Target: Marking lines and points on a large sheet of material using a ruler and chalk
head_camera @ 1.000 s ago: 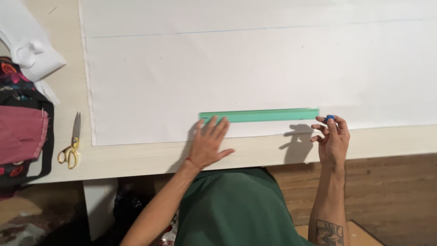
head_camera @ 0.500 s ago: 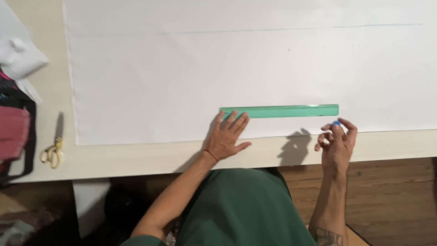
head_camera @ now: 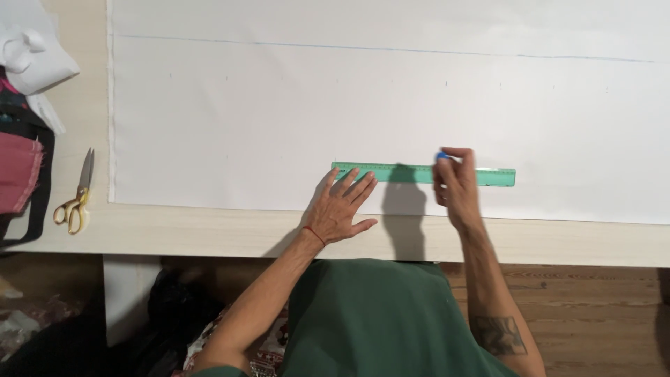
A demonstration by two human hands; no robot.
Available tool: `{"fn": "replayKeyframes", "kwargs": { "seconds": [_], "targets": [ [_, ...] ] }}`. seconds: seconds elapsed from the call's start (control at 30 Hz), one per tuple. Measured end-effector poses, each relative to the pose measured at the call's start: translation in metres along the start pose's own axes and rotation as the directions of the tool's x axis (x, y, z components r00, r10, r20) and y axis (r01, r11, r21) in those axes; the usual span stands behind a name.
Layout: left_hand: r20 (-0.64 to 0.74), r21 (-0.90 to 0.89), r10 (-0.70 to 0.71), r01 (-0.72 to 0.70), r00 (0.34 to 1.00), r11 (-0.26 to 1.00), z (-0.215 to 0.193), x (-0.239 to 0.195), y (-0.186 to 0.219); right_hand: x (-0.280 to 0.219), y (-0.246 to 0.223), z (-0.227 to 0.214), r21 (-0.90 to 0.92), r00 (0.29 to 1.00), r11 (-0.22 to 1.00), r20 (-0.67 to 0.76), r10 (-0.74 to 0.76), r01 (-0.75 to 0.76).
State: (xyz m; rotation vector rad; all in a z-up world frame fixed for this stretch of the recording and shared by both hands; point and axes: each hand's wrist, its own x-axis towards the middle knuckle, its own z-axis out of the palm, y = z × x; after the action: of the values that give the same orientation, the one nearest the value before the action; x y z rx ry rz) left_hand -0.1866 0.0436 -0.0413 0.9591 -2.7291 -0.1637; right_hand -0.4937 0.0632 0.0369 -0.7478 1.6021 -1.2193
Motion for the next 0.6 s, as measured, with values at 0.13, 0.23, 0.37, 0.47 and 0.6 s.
{"fn": "replayKeyframes", "kwargs": {
  "seconds": [0.13, 0.23, 0.37, 0.47, 0.6],
  "targets": [
    [0.001, -0.012, 0.005, -0.005, 1.0, 1.0, 0.008, 0.002, -0.003, 0.02, 0.013, 0.033, -0.137, 0.988, 0.99, 0.156, -0.002, 0.023],
    [0.025, -0.018, -0.004, 0.004, 1.0, 1.0, 0.017, -0.002, -0.001, 0.029, 0.026, 0.05, -0.38, 0.956, 0.913, 0.292, -0.034, 0.148],
    [0.028, -0.02, -0.008, 0.009, 1.0, 1.0, 0.007, -0.001, -0.001, 0.037, 0.023, 0.061, -0.585, 0.918, 0.748, 0.39, -0.078, 0.312],
    [0.024, -0.038, -0.023, 0.024, 0.999, 0.999, 0.008, 0.0, 0.0, 0.042, 0.02, 0.052, -0.603, 0.917, 0.733, 0.392, -0.072, 0.315],
    [0.026, -0.069, -0.014, 0.016, 1.0, 0.997, 0.01, 0.0, -0.002, 0.05, 0.02, 0.039, -0.606, 0.896, 0.736, 0.445, -0.002, 0.303]
  ]
}}
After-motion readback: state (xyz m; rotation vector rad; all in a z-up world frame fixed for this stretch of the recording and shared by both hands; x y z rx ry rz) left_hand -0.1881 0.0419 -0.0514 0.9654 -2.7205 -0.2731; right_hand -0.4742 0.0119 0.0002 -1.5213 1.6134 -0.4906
